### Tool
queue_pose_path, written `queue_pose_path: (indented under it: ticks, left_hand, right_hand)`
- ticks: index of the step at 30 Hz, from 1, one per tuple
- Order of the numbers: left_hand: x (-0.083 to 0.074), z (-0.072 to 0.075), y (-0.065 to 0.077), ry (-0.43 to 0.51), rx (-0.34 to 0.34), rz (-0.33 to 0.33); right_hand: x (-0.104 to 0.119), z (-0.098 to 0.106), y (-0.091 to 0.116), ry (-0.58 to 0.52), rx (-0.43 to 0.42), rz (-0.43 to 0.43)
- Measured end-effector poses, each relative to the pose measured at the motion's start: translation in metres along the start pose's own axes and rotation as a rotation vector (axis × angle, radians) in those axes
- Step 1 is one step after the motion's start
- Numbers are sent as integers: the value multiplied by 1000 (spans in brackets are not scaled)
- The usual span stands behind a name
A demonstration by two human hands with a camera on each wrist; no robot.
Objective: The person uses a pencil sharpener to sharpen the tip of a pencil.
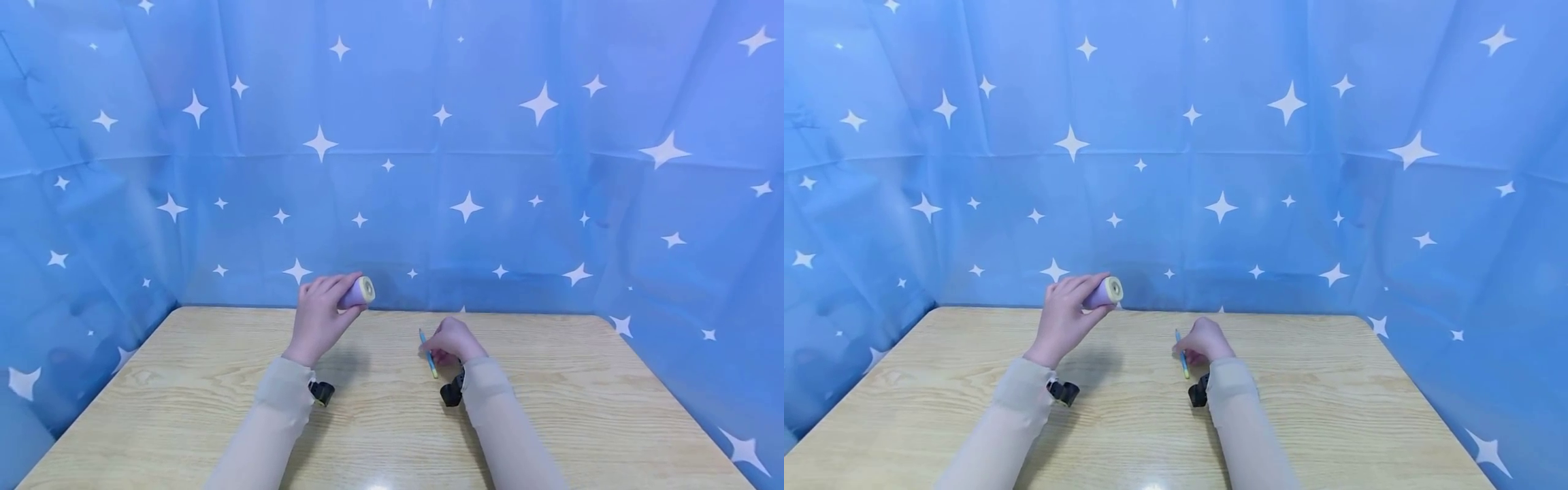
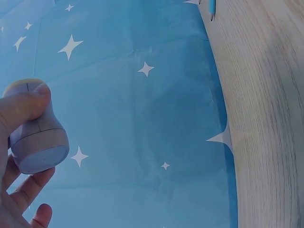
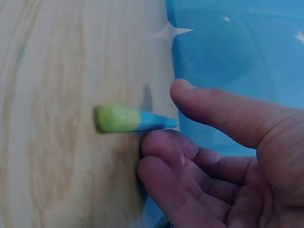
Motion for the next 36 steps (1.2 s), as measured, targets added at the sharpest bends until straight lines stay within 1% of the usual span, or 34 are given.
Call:
queue_pose_path:
  ticks: [8, 17, 19, 21, 26, 28, 32, 36]
  left_hand:
    - [-3, -1, 0, -16, 10, 3]
    - [-3, -5, 1, -24, 30, 8]
    - [-2, -6, 0, -26, 33, 11]
    - [-2, -6, 0, -27, 37, 14]
    - [0, -4, 0, -23, 32, 19]
    - [1, -4, 1, -21, 27, 18]
    - [1, -3, 1, -20, 14, 15]
    - [2, -1, 1, -23, 11, 19]
  right_hand:
    - [-4, -5, -3, 31, -6, -16]
    - [-10, -8, -3, -68, -20, 7]
    - [-12, -8, -5, -107, -15, 16]
    - [-13, -7, -8, -160, 7, 34]
    - [-9, -7, -11, -319, 103, 127]
    - [-7, -6, -9, -373, 114, 160]
    - [-4, 1, -4, -479, 113, 185]
    - [0, 11, 0, -578, 141, 218]
Point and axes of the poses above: each hand's wrist, its own y-axis away from the middle knuckle, its own z-axis out of the back of the hand, x = y × z, the point moved 6 cm from there along -y, towards the middle knuckle, and after that the axes turned 12 degrees about x, right-handed, at the moved point
